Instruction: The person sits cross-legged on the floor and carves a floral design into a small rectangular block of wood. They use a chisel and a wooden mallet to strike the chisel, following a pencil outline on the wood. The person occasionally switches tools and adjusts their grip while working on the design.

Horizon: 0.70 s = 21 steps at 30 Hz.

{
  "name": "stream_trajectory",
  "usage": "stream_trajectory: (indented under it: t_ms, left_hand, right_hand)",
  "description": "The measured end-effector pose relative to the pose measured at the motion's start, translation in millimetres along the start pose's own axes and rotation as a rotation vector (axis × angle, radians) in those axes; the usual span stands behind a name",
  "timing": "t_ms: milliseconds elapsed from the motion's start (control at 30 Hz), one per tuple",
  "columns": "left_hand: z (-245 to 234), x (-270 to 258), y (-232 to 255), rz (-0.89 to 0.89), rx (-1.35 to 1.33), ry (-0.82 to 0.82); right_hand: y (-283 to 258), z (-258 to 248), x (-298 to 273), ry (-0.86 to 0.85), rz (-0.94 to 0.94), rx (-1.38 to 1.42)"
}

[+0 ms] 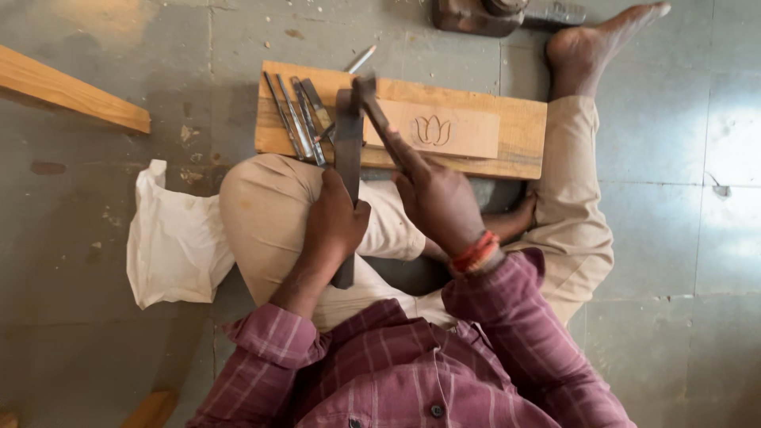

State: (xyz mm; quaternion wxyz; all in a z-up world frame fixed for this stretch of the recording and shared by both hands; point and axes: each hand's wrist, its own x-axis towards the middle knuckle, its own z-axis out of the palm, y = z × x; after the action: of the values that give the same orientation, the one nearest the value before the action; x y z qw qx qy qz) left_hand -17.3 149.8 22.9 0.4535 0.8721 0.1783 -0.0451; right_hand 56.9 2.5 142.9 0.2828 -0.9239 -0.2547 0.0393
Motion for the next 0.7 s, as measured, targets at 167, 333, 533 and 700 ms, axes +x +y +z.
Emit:
stream_trajectory:
  t_ms: [167, 333, 533, 700]
  left_hand:
    - [3, -3, 1, 0.017, 0.029, 0.028]
    - [-2, -6, 13, 0.010, -0.458, 0.229]
    - [-7, -6, 4, -0.051, -1.019, 0.161]
    - [-5, -5, 2, -0.075, -0.955, 0.110]
  right_hand:
    - [31, 2, -46, 0.133, 0.007, 0.357]
    - [70, -29, -89, 0.177, 0.328, 1.211]
    - [155, -46, -151, 0.372, 0.603, 1.026]
    - [186, -45, -197, 0.432, 0.591, 1.132]
